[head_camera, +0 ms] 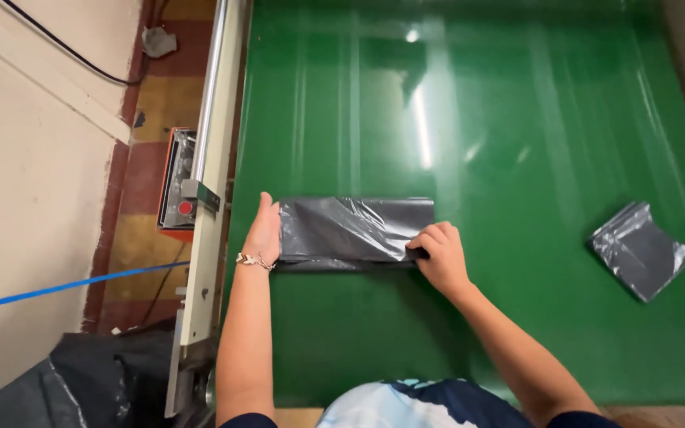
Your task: Folding plastic bags from a conveyor belt and stacking them into a crate.
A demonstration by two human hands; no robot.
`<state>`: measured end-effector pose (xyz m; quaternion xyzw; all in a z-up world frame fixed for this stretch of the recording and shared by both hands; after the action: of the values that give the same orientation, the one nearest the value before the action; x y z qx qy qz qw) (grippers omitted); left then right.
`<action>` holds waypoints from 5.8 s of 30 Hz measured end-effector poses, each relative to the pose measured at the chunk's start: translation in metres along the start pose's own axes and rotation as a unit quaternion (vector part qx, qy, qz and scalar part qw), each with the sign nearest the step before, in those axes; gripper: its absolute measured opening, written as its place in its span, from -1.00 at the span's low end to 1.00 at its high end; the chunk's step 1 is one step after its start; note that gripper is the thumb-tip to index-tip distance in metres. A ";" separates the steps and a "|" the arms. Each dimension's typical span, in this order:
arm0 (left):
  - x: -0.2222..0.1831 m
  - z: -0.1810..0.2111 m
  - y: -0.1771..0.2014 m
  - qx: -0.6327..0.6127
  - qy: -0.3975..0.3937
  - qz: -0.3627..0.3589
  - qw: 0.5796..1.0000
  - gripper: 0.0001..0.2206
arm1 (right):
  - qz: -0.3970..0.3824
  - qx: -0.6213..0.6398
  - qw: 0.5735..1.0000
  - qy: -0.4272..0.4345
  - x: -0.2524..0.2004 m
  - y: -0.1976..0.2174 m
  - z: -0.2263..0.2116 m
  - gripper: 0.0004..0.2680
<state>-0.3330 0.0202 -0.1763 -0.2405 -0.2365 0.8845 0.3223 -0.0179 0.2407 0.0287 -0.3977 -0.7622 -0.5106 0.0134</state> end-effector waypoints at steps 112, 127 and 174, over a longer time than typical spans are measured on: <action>-0.402 -0.225 -0.778 0.240 -0.612 -0.664 0.356 -0.85 | 0.305 -0.102 0.898 -0.301 -0.314 0.486 0.195 -0.41; -0.483 -0.515 -0.790 0.458 0.093 -0.671 0.576 -0.50 | 0.509 0.331 0.521 -0.599 -0.640 0.472 0.317 -0.73; -0.500 -0.677 -0.818 0.513 -0.393 -0.559 0.520 -0.86 | 0.145 -0.285 0.773 -0.547 -0.570 0.536 0.504 -0.55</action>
<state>0.7693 0.4130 -0.0935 0.5198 0.0700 0.4957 0.6922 0.8985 0.3873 -0.0443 -0.7013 -0.3939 -0.3923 -0.4462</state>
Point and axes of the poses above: each hand's wrist, its own x-axis towards the middle knuckle, its own y-axis out of the back of the hand, z = x × y, the point moved 8 cm from there along x, towards the middle knuckle, and after that the axes turned 15 degrees about -y, right-handed, at the moved point
